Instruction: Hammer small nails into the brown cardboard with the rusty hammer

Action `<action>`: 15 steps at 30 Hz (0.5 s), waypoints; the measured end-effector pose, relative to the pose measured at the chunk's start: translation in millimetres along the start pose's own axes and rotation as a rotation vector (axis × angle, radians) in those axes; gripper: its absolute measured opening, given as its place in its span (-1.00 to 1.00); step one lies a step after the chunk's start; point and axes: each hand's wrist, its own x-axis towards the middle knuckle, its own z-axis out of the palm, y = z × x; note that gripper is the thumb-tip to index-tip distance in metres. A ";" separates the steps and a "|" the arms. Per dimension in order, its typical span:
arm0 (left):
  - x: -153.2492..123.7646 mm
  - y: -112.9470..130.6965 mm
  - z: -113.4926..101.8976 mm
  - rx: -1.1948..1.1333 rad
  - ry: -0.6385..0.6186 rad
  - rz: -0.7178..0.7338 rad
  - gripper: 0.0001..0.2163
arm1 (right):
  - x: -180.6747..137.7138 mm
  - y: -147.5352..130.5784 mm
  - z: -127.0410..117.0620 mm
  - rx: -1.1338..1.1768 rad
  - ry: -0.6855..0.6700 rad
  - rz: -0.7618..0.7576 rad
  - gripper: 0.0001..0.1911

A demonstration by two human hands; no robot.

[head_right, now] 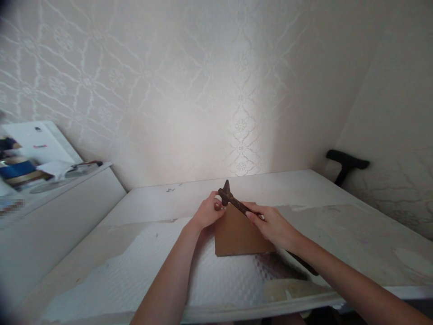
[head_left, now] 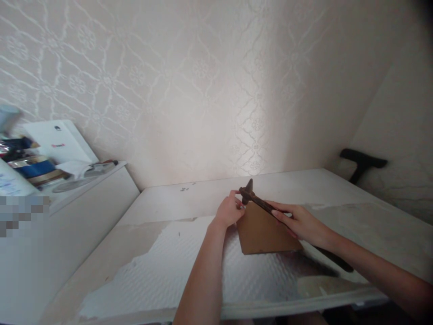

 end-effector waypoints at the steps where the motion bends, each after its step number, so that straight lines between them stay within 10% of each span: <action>1: -0.1 0.4 -1.7 -0.028 0.003 0.000 -0.52 | -0.6 0.3 0.8 0.004 0.007 0.035 -0.42; 15: 0.8 -3.6 -11.4 0.052 0.012 -0.104 -0.52 | 1.1 -1.4 1.4 0.013 -0.035 0.010 -0.43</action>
